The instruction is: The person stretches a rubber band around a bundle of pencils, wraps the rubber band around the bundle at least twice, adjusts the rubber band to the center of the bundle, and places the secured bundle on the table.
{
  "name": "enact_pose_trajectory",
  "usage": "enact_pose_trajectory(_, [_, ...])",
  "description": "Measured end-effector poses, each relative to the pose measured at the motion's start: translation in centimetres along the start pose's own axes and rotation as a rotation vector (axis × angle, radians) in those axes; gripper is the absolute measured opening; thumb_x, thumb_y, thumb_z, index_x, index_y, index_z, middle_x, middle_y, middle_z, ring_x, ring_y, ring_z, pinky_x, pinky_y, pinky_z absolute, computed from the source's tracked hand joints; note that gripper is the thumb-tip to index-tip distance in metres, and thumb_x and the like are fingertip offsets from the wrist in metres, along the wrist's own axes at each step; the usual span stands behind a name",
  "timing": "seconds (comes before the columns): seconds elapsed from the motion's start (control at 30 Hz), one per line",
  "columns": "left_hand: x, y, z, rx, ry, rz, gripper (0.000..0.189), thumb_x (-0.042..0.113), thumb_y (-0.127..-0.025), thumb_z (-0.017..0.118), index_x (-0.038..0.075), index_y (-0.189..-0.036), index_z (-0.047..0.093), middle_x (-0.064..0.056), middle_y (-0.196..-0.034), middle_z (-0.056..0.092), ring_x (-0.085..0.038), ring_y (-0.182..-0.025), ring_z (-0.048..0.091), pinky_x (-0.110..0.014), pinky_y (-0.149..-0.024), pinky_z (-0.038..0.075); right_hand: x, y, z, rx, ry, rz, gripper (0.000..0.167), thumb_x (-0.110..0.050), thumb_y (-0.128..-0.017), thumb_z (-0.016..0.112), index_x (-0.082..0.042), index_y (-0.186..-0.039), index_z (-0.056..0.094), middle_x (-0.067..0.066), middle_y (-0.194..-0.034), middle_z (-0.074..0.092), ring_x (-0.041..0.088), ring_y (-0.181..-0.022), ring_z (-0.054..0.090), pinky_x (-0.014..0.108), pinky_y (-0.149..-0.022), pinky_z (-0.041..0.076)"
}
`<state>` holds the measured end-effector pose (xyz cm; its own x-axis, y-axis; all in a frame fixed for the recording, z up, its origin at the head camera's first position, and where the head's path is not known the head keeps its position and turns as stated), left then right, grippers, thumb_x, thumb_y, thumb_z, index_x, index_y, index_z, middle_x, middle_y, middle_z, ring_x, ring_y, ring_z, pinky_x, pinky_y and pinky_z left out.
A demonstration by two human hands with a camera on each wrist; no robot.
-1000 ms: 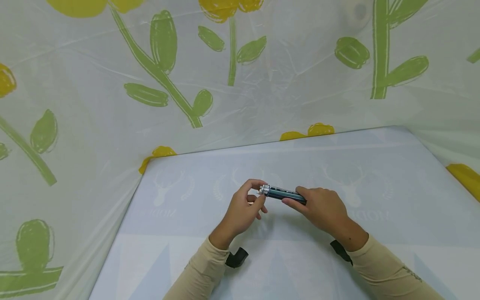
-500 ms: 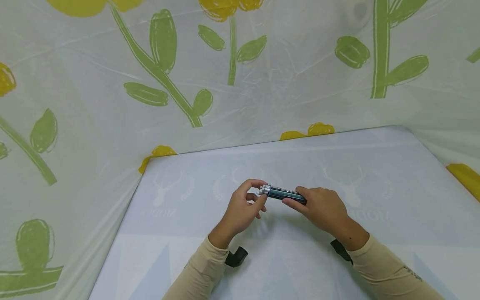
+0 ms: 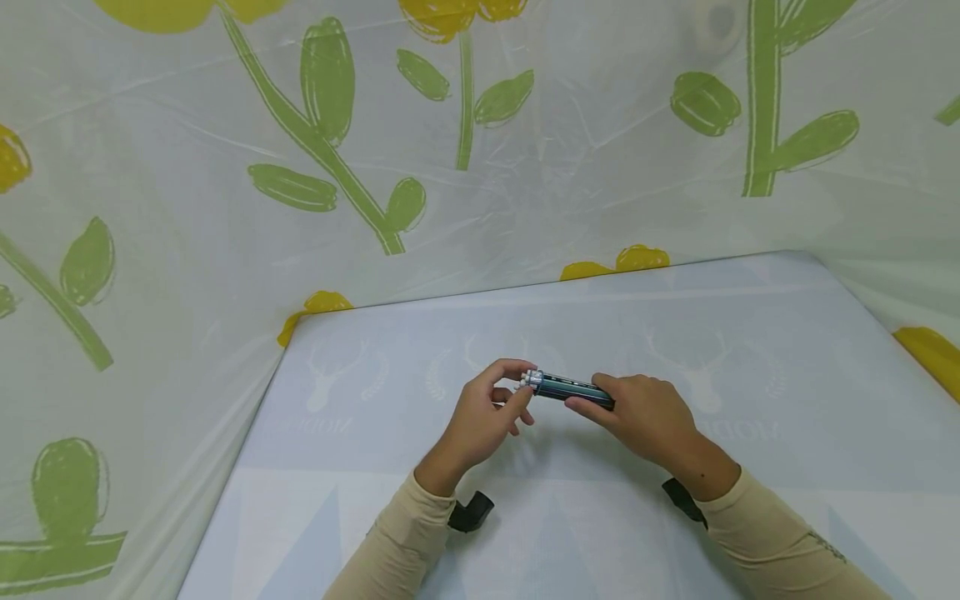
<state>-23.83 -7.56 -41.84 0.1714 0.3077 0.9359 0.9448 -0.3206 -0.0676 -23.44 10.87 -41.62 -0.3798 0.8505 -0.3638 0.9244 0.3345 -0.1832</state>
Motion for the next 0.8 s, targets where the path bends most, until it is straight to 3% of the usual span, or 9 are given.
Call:
enact_pose_trajectory(0.2, [-0.13,-0.02,-0.06,-0.001,-0.019,-0.003,0.026,0.02,-0.101,0.059,0.021,-0.126,0.062,-0.009,-0.12,0.059,-0.018,-0.073,0.07,-0.025,-0.061,0.056,0.23,-0.05,0.29,-0.021,-0.009,0.002,0.046,-0.058,-0.093,0.06,-0.021,-0.07,0.045,-0.008,-0.056,0.036,0.008,-0.048,0.034,0.024,-0.046,0.025])
enact_pose_trajectory(0.5, [-0.35,-0.01,0.27,-0.032,-0.054,0.003,0.029,0.027,-0.099,0.064,0.026,-0.128,0.064,-0.007,-0.121,0.06,-0.024,-0.076,0.072,-0.024,-0.062,0.055,0.29,0.0,0.56,-0.049,-0.004,-0.005,0.044,-0.057,-0.092,0.063,-0.021,-0.071,0.047,-0.008,-0.056,0.035,0.008,-0.049,0.034,0.024,-0.047,0.026])
enact_pose_trajectory(0.8, [-0.59,-0.1,0.43,-0.05,-0.1,0.024,0.032,0.03,-0.097,0.065,0.026,-0.129,0.065,-0.003,-0.111,0.065,-0.011,-0.073,0.069,-0.025,-0.061,0.053,0.35,0.04,0.63,-0.06,-0.005,-0.013,0.044,-0.058,-0.092,0.063,-0.022,-0.071,0.047,-0.008,-0.056,0.036,0.008,-0.049,0.034,0.024,-0.047,0.026])
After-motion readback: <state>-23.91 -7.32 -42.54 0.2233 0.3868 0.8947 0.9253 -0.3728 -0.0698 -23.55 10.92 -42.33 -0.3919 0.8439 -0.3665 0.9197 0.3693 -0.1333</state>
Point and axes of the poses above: each hand's wrist, its own y-axis away from the middle knuckle, its own z-axis out of the palm, x = y × z, the point moved 8 cm from there along -y, towards the middle knuckle
